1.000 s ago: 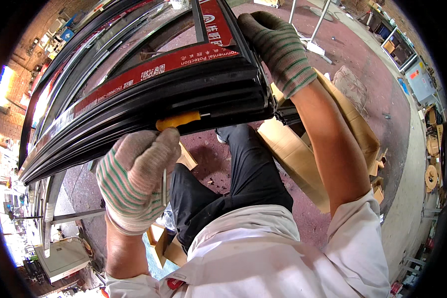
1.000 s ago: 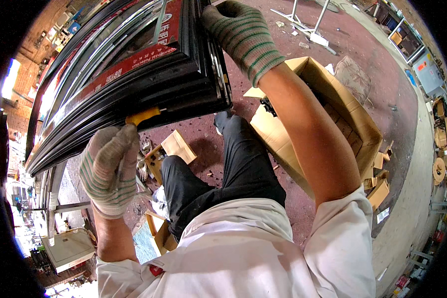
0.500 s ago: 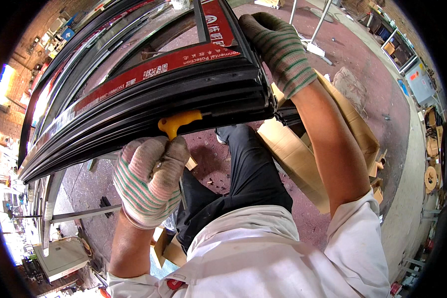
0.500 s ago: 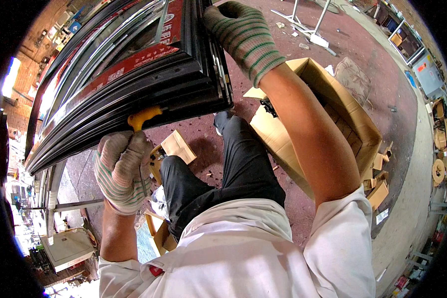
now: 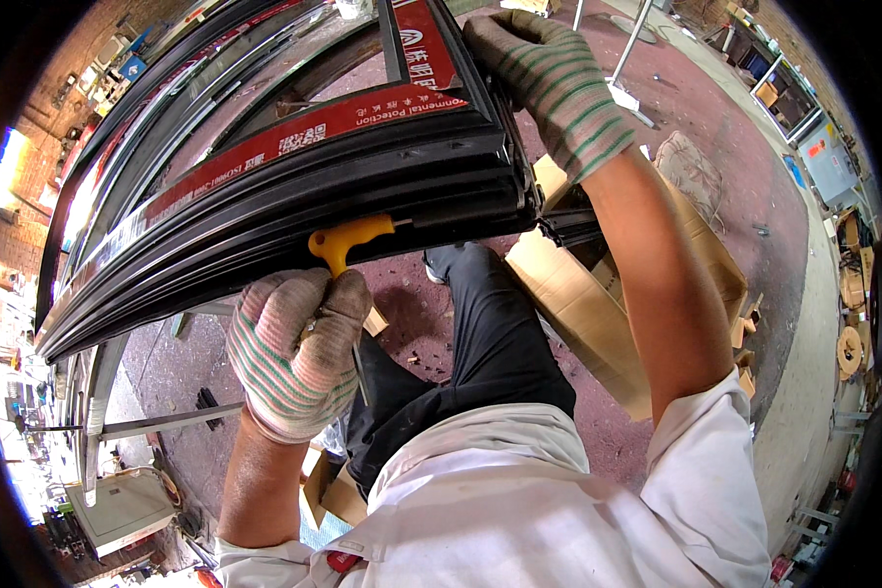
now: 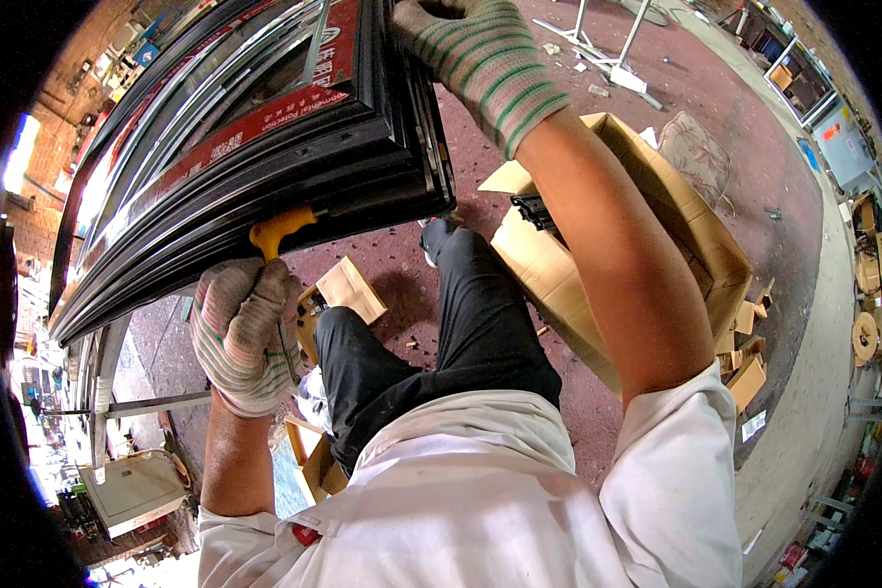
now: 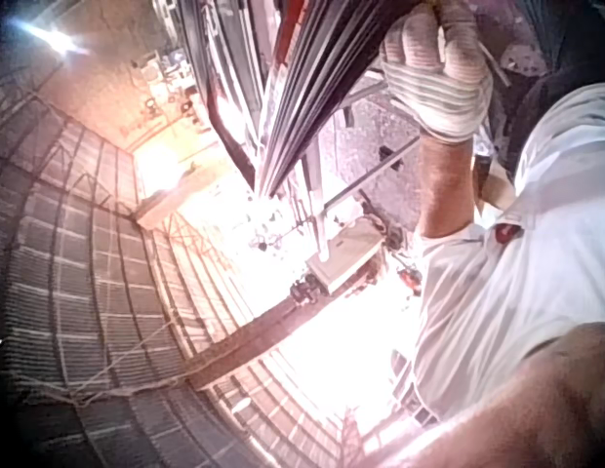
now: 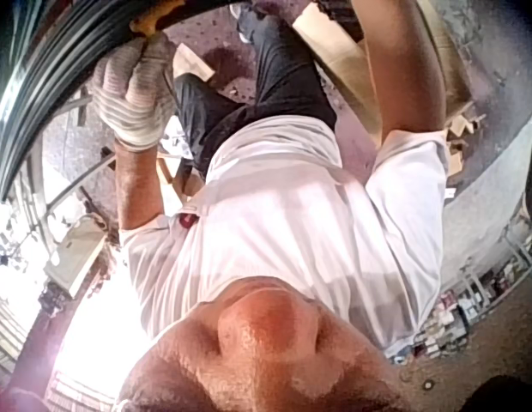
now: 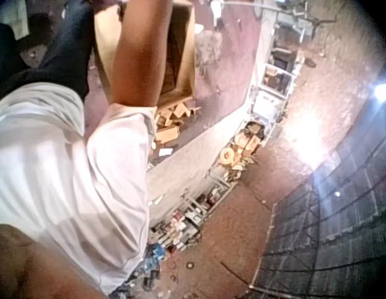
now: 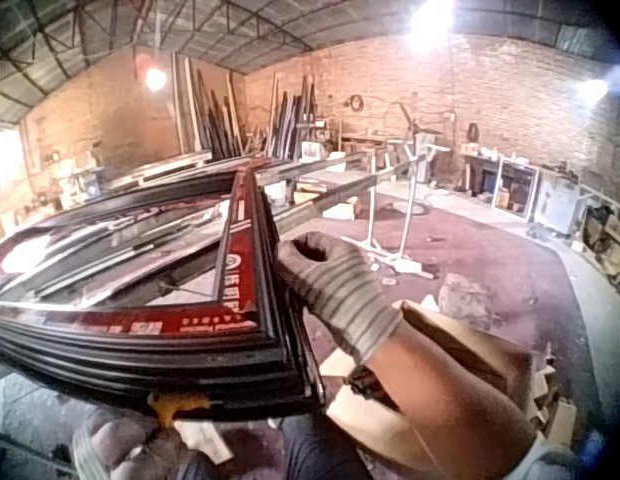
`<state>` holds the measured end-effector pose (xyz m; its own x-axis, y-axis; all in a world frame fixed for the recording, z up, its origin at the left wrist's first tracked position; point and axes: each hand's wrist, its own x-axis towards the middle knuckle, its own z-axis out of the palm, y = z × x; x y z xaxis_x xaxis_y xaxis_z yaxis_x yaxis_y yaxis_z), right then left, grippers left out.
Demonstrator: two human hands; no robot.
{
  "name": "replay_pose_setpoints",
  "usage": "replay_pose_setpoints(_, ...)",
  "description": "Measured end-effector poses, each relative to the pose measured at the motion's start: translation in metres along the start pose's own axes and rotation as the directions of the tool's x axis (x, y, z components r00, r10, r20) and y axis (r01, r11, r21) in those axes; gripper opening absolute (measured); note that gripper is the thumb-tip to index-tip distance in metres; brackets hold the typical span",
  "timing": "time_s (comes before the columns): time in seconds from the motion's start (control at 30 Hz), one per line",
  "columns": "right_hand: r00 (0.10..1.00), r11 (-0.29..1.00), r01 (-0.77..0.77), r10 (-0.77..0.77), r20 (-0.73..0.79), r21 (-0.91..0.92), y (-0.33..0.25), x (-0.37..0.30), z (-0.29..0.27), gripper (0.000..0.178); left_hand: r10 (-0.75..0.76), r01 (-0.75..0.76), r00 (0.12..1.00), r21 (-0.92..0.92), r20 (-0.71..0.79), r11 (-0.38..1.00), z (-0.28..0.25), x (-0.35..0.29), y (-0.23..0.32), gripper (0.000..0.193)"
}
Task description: The person uses a yellow-handled screwdriver to tighten screws along the edge of a black window frame. They repeatedly reposition the frame and adjust their grip while working in a workshop environment.
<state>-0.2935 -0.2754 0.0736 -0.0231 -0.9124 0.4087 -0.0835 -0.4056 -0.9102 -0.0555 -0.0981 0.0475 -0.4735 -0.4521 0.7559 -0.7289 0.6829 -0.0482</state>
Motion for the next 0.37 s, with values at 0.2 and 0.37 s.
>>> replay_pose_setpoints(0.2,0.999,0.985,-0.041,0.035,0.033,0.17,-0.032,-0.006,-0.006,0.013,0.009,-0.009,0.998,0.011,-0.055,1.0,0.006,0.0,0.0,0.045)
replay_pose_setpoints(0.37,0.999,0.962,0.018,-0.026,0.027,0.272,-0.058,-0.016,-0.006,0.013,0.001,0.0,0.996,0.01,-0.087,1.0,0.008,-0.004,-0.002,0.044)
